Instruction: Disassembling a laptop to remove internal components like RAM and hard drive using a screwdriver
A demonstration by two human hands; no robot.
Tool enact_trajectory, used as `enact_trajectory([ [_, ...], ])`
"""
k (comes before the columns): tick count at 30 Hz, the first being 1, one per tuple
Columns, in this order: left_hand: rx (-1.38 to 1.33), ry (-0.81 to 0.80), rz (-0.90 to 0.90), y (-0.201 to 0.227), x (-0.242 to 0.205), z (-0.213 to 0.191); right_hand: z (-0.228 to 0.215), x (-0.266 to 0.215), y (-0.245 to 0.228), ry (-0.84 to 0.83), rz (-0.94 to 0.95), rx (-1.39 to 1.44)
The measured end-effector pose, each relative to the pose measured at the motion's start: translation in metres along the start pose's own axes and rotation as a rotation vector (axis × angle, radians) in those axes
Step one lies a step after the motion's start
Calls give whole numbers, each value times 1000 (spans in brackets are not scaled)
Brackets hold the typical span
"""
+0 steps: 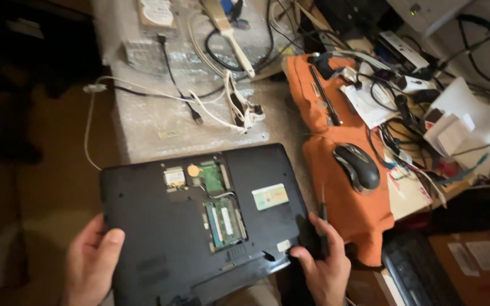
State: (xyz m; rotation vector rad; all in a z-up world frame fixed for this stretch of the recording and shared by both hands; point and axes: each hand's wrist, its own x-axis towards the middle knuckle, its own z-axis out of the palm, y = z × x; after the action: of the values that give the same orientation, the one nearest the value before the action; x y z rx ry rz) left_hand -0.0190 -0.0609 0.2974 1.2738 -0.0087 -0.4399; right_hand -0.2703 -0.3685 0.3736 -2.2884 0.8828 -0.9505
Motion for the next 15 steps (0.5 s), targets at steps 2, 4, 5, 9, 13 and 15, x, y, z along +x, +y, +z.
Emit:
enact_trajectory([
  [2, 28, -50, 74, -8, 5, -6, -3, 6, -6, -72, -22, -3],
  [4, 29, -40, 16, 6, 2, 1, -7, 10, -12, -93, -33, -6],
  [5, 32, -23, -34, 12, 1, 4, -8, 12, -15, -117, -52, 0],
  [9, 162, 28, -135, 34, -4, 2, -22, 16, -27, -67, -180, 25],
  [13, 494, 148, 90, 55, -18, 1, -38, 25, -53, -5, -225, 154],
  [15, 526, 189, 225, 66, -27, 5, -45, 36, -66, -24, -263, 213],
])
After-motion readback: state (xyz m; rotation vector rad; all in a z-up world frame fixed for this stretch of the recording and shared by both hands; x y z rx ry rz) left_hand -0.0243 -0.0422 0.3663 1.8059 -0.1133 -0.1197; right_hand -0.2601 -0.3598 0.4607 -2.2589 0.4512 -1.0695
